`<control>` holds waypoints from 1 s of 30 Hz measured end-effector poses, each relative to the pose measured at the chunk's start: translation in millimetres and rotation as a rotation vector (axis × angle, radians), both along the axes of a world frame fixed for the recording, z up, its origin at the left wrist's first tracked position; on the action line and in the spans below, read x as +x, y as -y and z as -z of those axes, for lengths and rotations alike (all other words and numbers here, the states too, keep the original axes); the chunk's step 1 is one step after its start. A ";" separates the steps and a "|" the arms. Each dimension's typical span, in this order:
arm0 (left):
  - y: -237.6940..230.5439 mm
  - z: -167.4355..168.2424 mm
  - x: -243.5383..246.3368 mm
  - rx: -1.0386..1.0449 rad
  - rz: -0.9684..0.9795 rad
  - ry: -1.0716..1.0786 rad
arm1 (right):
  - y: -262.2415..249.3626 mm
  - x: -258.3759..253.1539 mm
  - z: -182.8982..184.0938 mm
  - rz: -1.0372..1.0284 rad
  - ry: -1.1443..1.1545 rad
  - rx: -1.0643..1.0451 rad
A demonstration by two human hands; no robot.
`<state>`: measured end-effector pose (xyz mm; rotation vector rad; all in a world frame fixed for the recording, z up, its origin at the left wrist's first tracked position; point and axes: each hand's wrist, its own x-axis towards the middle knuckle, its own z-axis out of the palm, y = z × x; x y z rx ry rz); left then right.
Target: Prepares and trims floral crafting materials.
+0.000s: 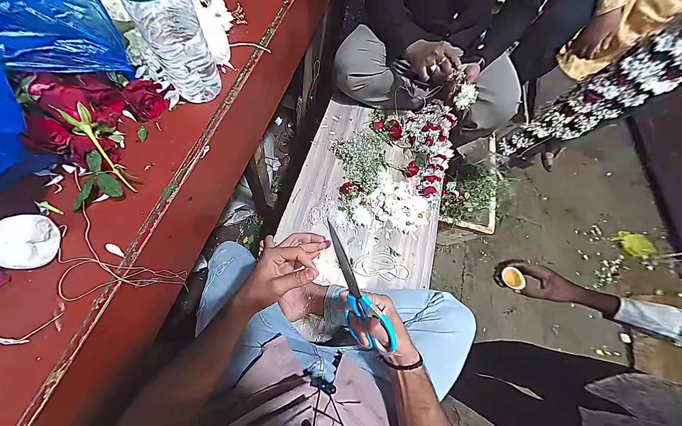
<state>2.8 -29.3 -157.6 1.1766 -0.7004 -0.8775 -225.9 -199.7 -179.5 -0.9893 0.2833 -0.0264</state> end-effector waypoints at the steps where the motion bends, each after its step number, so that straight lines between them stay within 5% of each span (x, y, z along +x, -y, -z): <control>1: -2.5 -1.1 1.0 0.005 0.015 0.030 | 2.2 1.5 1.4 0.059 -0.057 -0.070; 8: -15.7 -1.1 -17.7 -0.034 0.166 -0.021 | 58.8 38.7 74.1 0.210 -0.885 -1.128; 13: -14.4 4.4 -38.7 -0.046 0.199 -0.085 | 79.2 69.3 95.6 0.062 -1.207 -1.256; 22: -18.5 1.8 -44.0 -0.018 0.235 -0.092 | 72.0 59.7 108.3 -0.176 -1.301 -1.266; 24: -17.2 -1.6 -42.8 -0.019 0.241 -0.078 | 65.5 61.4 86.2 -0.182 -1.215 -1.306; 26: -17.1 -3.4 -42.8 -0.035 0.229 -0.101 | 49.6 59.7 60.4 -0.030 -0.842 -1.237; 28: -17.1 -5.5 -39.7 -0.051 0.211 -0.132 | 27.4 60.5 34.3 0.069 -0.319 -0.729; 30: -19.1 -10.4 -33.1 -0.058 0.185 -0.163 | 2.9 61.1 12.4 0.042 -0.034 -0.184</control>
